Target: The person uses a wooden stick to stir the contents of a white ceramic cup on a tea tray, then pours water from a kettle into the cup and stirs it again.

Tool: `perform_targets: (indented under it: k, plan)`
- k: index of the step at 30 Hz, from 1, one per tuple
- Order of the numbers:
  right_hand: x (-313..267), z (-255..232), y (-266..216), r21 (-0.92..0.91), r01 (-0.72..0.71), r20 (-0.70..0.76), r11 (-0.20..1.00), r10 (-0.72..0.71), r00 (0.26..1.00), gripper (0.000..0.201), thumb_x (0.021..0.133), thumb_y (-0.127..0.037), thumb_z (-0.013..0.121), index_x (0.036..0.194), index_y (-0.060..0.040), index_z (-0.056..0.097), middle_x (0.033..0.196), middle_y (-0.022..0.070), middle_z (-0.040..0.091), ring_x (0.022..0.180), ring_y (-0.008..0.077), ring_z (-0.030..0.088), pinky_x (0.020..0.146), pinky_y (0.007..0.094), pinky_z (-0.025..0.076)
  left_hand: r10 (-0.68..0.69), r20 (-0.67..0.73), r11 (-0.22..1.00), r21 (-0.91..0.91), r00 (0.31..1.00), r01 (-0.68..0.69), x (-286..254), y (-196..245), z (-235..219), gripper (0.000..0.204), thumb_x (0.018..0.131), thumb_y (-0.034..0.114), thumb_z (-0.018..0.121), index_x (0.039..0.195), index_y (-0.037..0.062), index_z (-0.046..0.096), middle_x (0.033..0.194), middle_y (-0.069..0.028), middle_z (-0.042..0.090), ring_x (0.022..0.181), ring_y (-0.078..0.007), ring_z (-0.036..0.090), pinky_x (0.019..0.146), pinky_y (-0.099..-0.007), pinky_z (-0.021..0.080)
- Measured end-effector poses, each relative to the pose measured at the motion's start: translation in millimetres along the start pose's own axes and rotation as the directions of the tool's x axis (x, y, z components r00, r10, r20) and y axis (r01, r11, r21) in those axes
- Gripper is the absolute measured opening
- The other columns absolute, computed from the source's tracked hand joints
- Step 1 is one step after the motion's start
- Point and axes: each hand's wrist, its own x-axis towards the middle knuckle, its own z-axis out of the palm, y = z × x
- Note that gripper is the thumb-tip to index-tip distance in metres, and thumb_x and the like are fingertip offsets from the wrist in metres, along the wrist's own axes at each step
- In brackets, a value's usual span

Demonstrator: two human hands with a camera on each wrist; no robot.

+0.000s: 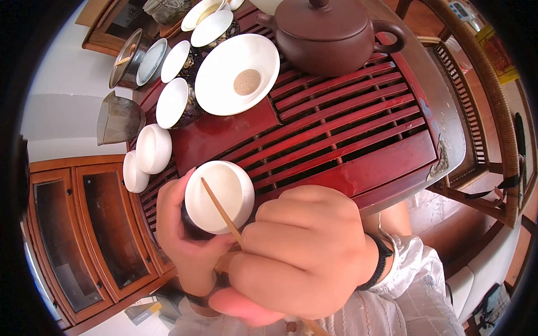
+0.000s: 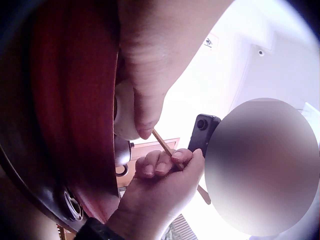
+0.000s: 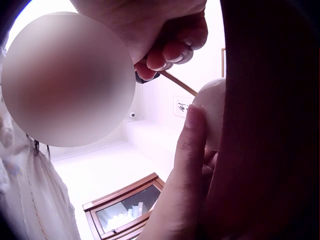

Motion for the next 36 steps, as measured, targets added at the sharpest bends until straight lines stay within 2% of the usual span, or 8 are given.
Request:
perform_targets:
  k: [3, 13, 15, 18, 25, 27, 30, 36]
  plan:
    - [1.3, -2.1, -1.1, -0.001, 0.053, -0.002, 0.999, -0.053, 0.999, 0.045, 0.102, -0.038, 0.043, 0.072, -0.0053, 0.055, 0.059, 0.0020, 0.048, 0.045, 0.0164, 0.047, 0.040, 0.0271, 0.033, 0.004, 0.000, 1.000, -0.005, 1.000, -0.004, 0.3, 0.5, -0.5, 0.085, 0.047, 0.035, 0.093, 0.119, 0.0018, 0.062, 0.107, -0.0086, 0.066, 0.097, -0.0289, 0.060, 0.089, -0.0409, 0.043]
    - [1.9, -3.1, -1.5, 0.000, 0.059, 0.013, 0.998, -0.059, 0.998, 0.044, 0.102, -0.037, 0.044, 0.073, -0.0054, 0.055, 0.059, 0.0020, 0.048, 0.045, 0.0170, 0.047, 0.040, 0.0280, 0.033, 0.007, 0.012, 1.000, 0.023, 1.000, -0.007, 0.5, 1.3, -1.1, 0.085, 0.048, 0.035, 0.093, 0.119, 0.0014, 0.061, 0.108, -0.0088, 0.066, 0.096, -0.0287, 0.060, 0.089, -0.0406, 0.043]
    - [3.0, 0.8, -1.0, -0.074, 0.017, -0.001, 0.997, -0.017, 1.000, 0.043, 0.101, -0.036, 0.044, 0.073, -0.0054, 0.055, 0.060, 0.0023, 0.048, 0.045, 0.0171, 0.048, 0.040, 0.0280, 0.033, 0.011, 0.005, 1.000, 0.011, 1.000, -0.011, -0.2, -0.2, -0.2, 0.085, 0.048, 0.035, 0.093, 0.119, 0.0014, 0.061, 0.107, -0.0088, 0.066, 0.096, -0.0287, 0.060, 0.089, -0.0406, 0.043]
    - [3.1, 0.2, -1.9, -0.083, 0.020, 0.004, 0.996, -0.020, 1.000, 0.044, 0.101, -0.035, 0.044, 0.071, -0.0054, 0.055, 0.058, 0.0024, 0.048, 0.044, 0.0174, 0.047, 0.040, 0.0287, 0.033, 0.015, 0.000, 1.000, -0.007, 1.000, -0.015, -0.3, -1.4, 0.5, 0.086, 0.047, 0.036, 0.093, 0.119, 0.0015, 0.061, 0.107, -0.0087, 0.066, 0.096, -0.0287, 0.060, 0.089, -0.0407, 0.043]
    - [3.8, -7.0, -4.7, -0.068, 0.006, 0.021, 0.998, -0.004, 1.000, 0.046, 0.101, -0.035, 0.044, 0.066, -0.0059, 0.054, 0.055, 0.0010, 0.046, 0.042, 0.0167, 0.046, 0.039, 0.0278, 0.032, 0.004, -0.001, 1.000, 0.004, 1.000, -0.004, -0.2, -0.1, -0.2, 0.086, 0.047, 0.037, 0.093, 0.119, 0.0017, 0.061, 0.107, -0.0088, 0.066, 0.096, -0.0290, 0.060, 0.089, -0.0408, 0.043]
    - [1.6, -0.7, -2.8, -0.001, -0.011, -0.034, 1.000, 0.011, 0.999, 0.046, 0.102, -0.036, 0.043, 0.068, -0.0062, 0.054, 0.055, 0.0004, 0.046, 0.042, 0.0154, 0.045, 0.039, 0.0266, 0.031, 0.006, 0.002, 1.000, 0.007, 1.000, -0.006, 0.1, 0.0, -0.8, 0.086, 0.047, 0.037, 0.093, 0.119, 0.0015, 0.061, 0.106, -0.0088, 0.066, 0.096, -0.0290, 0.060, 0.089, -0.0408, 0.043]
    - [2.7, -5.7, -4.6, -0.014, 0.039, -0.016, 0.999, -0.039, 0.999, 0.047, 0.102, -0.037, 0.042, 0.070, -0.0063, 0.055, 0.056, 0.0009, 0.047, 0.043, 0.0152, 0.045, 0.039, 0.0270, 0.032, 0.001, 0.005, 1.000, 0.009, 1.000, -0.001, -0.1, 0.3, -0.8, 0.086, 0.047, 0.037, 0.093, 0.119, 0.0013, 0.061, 0.106, -0.0089, 0.066, 0.096, -0.0291, 0.060, 0.089, -0.0410, 0.043]
    - [0.5, -1.9, -2.1, -0.023, 0.039, -0.029, 0.999, -0.040, 0.999, 0.047, 0.103, -0.039, 0.042, 0.072, -0.0060, 0.055, 0.059, 0.0018, 0.048, 0.044, 0.0155, 0.046, 0.040, 0.0275, 0.034, 0.003, 0.012, 1.000, 0.013, 1.000, -0.003, 0.5, 0.8, -0.9, 0.086, 0.048, 0.037, 0.093, 0.119, 0.0013, 0.061, 0.106, -0.0091, 0.066, 0.096, -0.0292, 0.060, 0.089, -0.0411, 0.043]
